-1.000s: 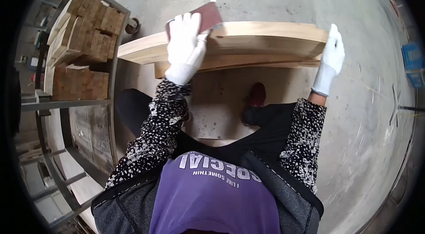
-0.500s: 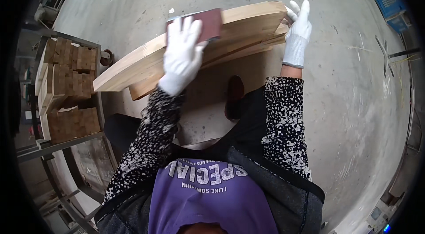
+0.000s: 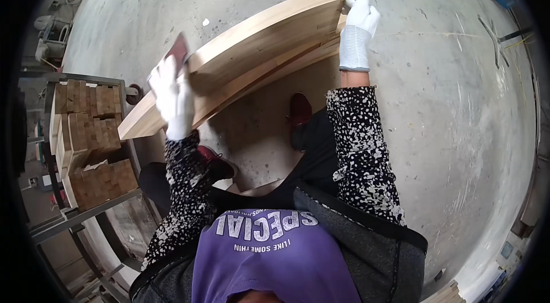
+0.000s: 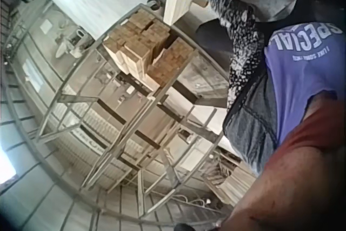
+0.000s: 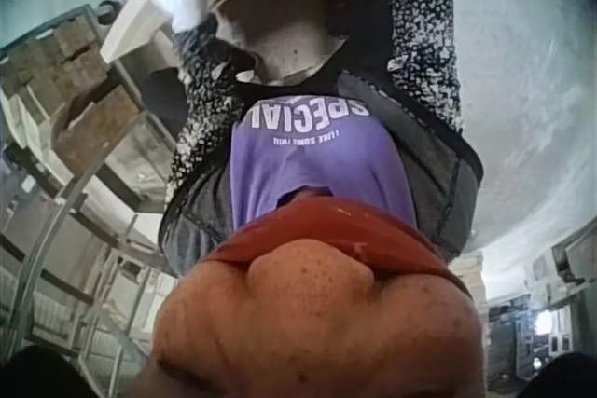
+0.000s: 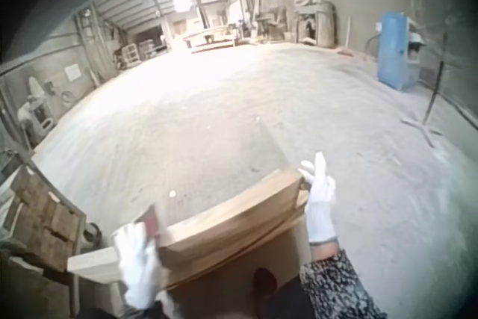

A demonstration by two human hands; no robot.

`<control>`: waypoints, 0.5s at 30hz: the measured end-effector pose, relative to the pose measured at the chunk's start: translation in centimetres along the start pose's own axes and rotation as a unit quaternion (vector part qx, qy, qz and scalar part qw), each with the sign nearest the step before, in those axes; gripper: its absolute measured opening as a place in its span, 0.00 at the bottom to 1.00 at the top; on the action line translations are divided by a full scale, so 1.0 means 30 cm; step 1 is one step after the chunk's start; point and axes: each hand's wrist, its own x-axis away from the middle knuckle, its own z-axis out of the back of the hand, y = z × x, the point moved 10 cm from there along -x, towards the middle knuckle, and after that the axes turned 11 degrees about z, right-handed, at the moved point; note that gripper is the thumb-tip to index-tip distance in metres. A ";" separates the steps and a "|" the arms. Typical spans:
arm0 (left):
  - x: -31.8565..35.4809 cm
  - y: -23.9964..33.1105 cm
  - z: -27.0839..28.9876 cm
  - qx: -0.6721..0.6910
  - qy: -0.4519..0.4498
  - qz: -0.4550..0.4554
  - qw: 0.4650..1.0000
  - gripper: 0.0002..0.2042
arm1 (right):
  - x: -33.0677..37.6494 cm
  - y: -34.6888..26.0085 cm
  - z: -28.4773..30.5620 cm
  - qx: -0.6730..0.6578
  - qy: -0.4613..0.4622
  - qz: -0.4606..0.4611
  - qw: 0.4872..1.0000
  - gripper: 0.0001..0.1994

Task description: Sanding the surfaces and edges of a wooden board using a hand-held sanding block.

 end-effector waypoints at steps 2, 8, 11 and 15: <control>-0.013 0.337 -0.049 0.064 0.042 -0.109 0.991 0.18 | 0.000 0.005 0.010 -0.008 0.004 -0.003 1.000 0.32; 0.052 1.024 -0.320 0.097 -0.128 -0.233 0.959 0.29 | 0.004 0.106 0.042 -0.294 0.058 -0.162 0.940 0.33; 0.041 0.988 -0.290 0.142 -0.108 -0.259 0.949 0.26 | -0.012 0.116 0.046 -0.243 0.050 -0.182 0.951 0.34; 0.030 0.705 -0.187 0.159 -0.089 -0.220 0.958 0.24 | -0.043 0.032 0.018 -0.113 -0.015 -0.073 0.991 0.36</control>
